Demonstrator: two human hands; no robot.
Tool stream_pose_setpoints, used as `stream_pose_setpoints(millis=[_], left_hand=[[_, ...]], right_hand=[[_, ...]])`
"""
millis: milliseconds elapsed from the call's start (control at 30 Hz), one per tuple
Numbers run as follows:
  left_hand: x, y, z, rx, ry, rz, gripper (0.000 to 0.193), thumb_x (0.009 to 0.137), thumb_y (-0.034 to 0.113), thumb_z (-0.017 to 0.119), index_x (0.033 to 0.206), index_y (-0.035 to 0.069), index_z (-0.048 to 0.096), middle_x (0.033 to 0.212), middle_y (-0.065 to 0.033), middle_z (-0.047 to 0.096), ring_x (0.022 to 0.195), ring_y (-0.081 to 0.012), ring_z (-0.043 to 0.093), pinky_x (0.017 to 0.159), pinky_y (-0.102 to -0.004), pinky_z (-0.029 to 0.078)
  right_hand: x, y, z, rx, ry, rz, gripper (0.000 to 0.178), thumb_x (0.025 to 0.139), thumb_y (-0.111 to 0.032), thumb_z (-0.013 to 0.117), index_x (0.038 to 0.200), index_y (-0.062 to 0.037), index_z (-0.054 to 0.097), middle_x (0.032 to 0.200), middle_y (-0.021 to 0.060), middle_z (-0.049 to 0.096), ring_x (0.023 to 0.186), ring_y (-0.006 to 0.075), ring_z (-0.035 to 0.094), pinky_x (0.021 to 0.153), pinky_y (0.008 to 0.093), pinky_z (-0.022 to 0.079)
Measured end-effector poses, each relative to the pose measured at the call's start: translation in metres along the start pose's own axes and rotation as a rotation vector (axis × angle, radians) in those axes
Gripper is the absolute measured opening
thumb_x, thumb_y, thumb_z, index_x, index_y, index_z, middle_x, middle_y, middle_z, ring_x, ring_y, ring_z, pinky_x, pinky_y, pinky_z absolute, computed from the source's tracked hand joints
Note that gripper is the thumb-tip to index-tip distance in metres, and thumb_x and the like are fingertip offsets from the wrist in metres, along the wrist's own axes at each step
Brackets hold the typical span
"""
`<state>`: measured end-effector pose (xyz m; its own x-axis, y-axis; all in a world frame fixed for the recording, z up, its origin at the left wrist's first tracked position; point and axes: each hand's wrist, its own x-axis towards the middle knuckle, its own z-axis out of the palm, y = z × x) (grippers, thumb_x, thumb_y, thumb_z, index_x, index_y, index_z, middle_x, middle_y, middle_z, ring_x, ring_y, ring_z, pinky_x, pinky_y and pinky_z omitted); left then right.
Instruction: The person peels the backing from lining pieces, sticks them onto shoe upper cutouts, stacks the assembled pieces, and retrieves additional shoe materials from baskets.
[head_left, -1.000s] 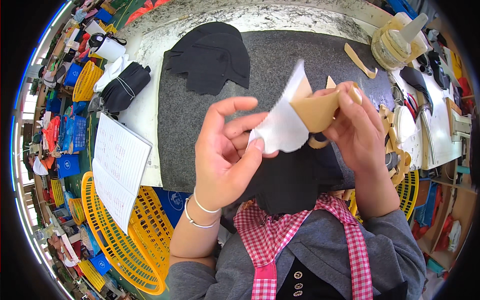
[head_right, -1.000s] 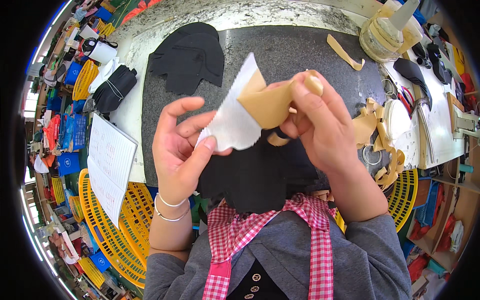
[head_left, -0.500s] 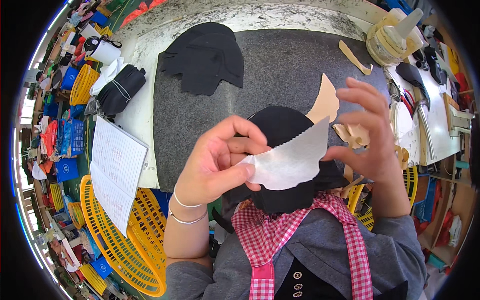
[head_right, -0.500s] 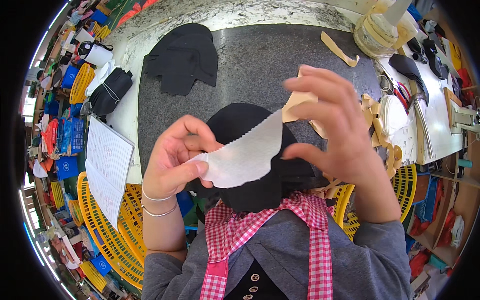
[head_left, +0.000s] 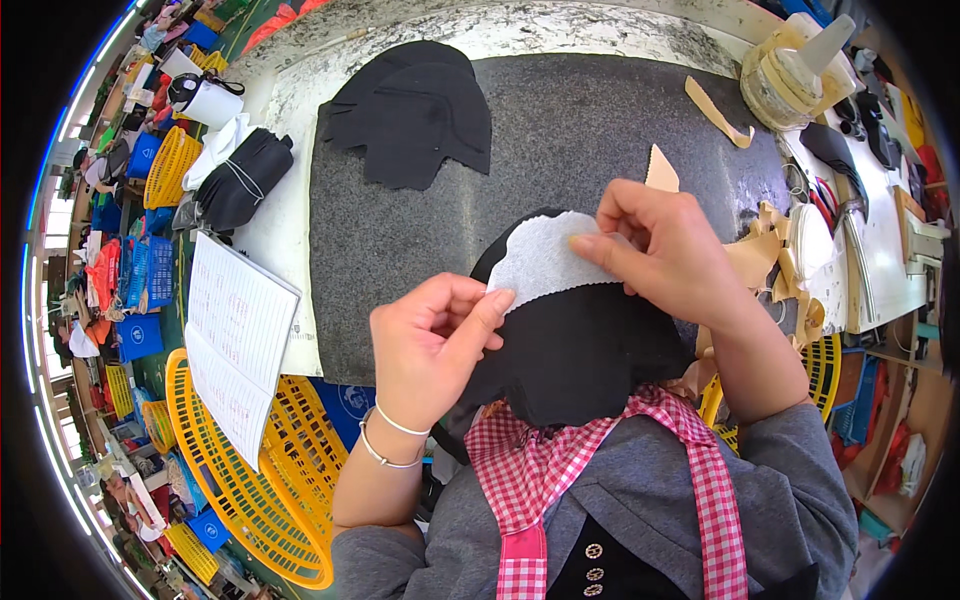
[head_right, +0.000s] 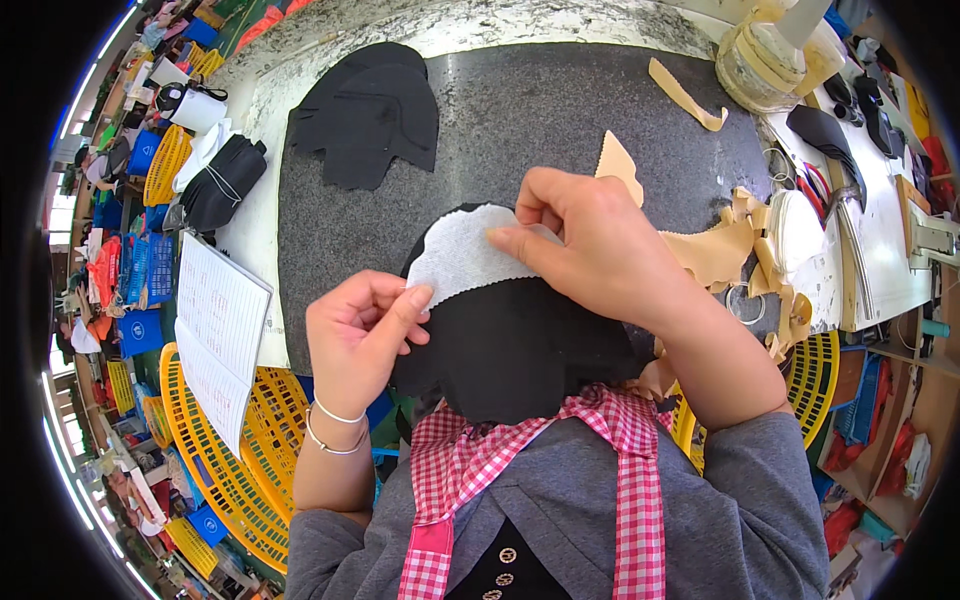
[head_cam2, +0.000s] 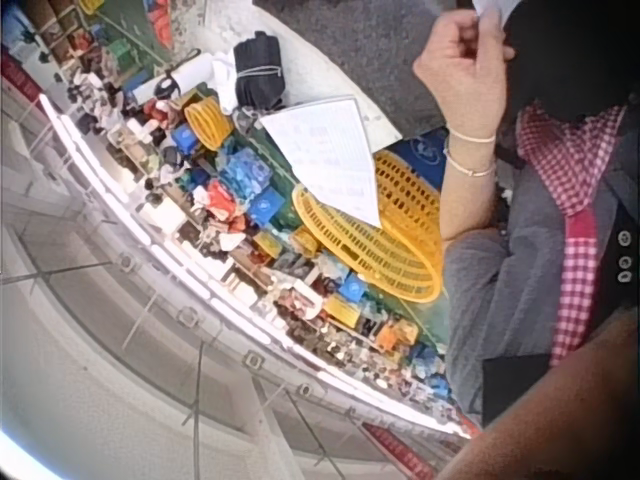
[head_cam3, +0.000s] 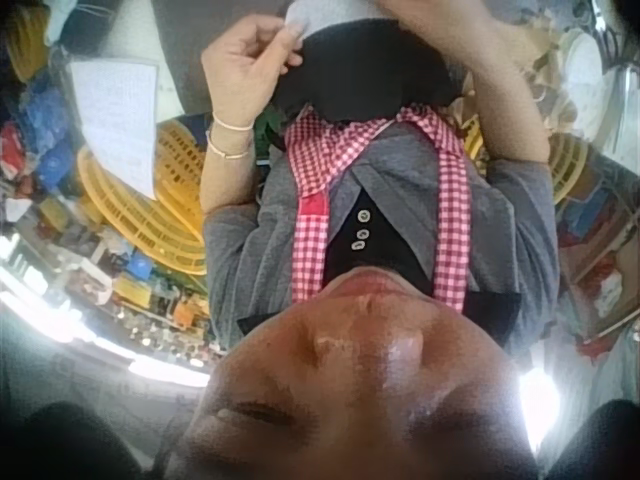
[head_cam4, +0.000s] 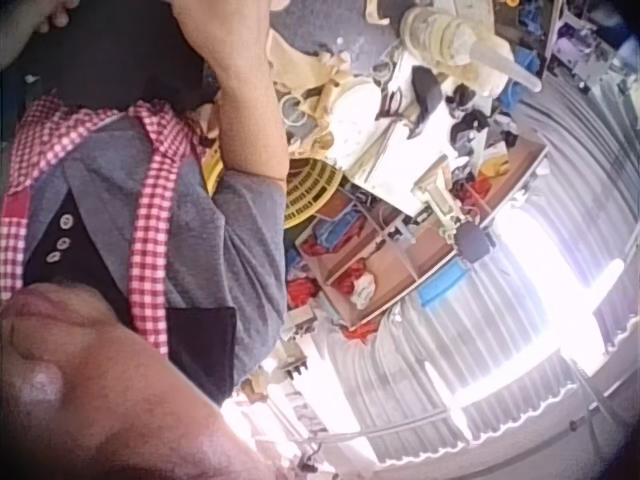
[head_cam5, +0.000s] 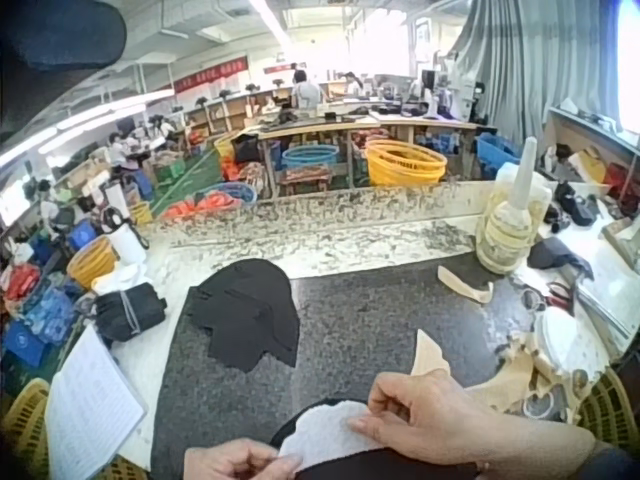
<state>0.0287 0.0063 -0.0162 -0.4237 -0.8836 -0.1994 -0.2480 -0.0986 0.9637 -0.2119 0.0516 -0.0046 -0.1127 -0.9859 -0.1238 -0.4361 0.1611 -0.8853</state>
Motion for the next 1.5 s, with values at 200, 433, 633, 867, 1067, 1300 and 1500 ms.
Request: stream_pose_setpoints(millis=[200, 433, 633, 867, 1067, 1300, 1500], left_hand=[[0.006, -0.003, 0.001, 0.134, -0.005, -0.004, 0.018, 0.093, 0.012, 0.071, 0.082, -0.001, 0.064, 0.066, -0.0054, 0.069, 0.059, -0.0073, 0.067, 0.051, -0.0218, 0.052], [0.018, 0.003, 0.003, 0.561, 0.018, 0.199, 0.024, 0.088, 0.021, 0.073, 0.077, 0.005, 0.059, 0.058, -0.0046, 0.062, 0.050, -0.0193, 0.064, 0.049, -0.0300, 0.049], [0.061, 0.025, -0.028, 0.787, 0.036, 0.146, 0.051, 0.069, 0.053, 0.085, 0.079, 0.006, 0.066, 0.068, -0.0067, 0.065, 0.066, -0.0220, 0.068, 0.062, -0.0367, 0.053], [0.222, -0.042, -0.077, 1.024, 0.435, 0.792, 0.058, 0.085, 0.041, 0.074, 0.127, 0.003, 0.064, 0.124, -0.0185, 0.065, 0.124, -0.0351, 0.055, 0.103, -0.0444, 0.046], [0.199, -0.031, -0.077, 0.930, 0.384, 0.541, 0.048, 0.089, 0.041, 0.072, 0.120, 0.005, 0.063, 0.109, -0.0184, 0.070, 0.103, -0.0344, 0.067, 0.088, -0.0429, 0.053], [0.083, 0.056, -0.064, 0.424, 0.568, 0.954, 0.039, 0.101, 0.022, 0.060, 0.130, -0.004, 0.057, 0.126, -0.0160, 0.064, 0.115, -0.0256, 0.063, 0.098, -0.0366, 0.048], [0.016, 0.033, -0.010, 0.482, 0.160, 0.692, 0.045, 0.095, 0.004, 0.060, 0.138, -0.005, 0.052, 0.142, -0.0197, 0.055, 0.133, -0.0293, 0.052, 0.111, -0.0376, 0.040]], right_hand=[[0.004, -0.004, 0.005, -0.221, 0.011, -0.054, 0.030, 0.085, -0.024, 0.076, 0.080, 0.0007, 0.059, 0.061, 0.0140, 0.057, 0.060, 0.0280, 0.061, 0.056, 0.0401, 0.044], [0.010, -0.011, 0.008, -0.796, -0.010, -0.107, 0.048, 0.088, -0.046, 0.071, 0.085, 0.0002, 0.059, 0.065, 0.0186, 0.064, 0.067, 0.0389, 0.067, 0.061, 0.0476, 0.051], [0.002, 0.025, -0.045, -0.843, 0.103, -0.152, 0.041, 0.079, -0.040, 0.077, 0.093, -0.0044, 0.062, 0.093, 0.0125, 0.066, 0.093, 0.0339, 0.064, 0.078, 0.0437, 0.052], [0.007, 0.076, -0.042, -0.702, 0.121, -0.541, 0.028, 0.078, -0.008, 0.072, 0.106, -0.0062, 0.069, 0.106, 0.0095, 0.064, 0.106, 0.0308, 0.060, 0.093, 0.0411, 0.050], [0.008, 0.081, -0.038, -0.775, 0.212, -0.532, 0.011, 0.077, -0.001, 0.066, 0.087, -0.0059, 0.064, 0.085, 0.0078, 0.061, 0.088, 0.0284, 0.062, 0.074, 0.0403, 0.051], [0.007, 0.081, -0.037, -0.535, 0.237, -0.345, 0.012, 0.088, -0.012, 0.069, 0.085, -0.0034, 0.060, 0.080, 0.0119, 0.060, 0.078, 0.0310, 0.060, 0.068, 0.0386, 0.047], [-0.002, 0.108, -0.068, 0.134, 0.069, 0.088, 0.029, 0.105, -0.027, 0.055, 0.089, -0.0040, 0.063, 0.076, -0.0062, 0.051, 0.073, 0.0043, 0.046, 0.064, 0.0265, 0.042]])
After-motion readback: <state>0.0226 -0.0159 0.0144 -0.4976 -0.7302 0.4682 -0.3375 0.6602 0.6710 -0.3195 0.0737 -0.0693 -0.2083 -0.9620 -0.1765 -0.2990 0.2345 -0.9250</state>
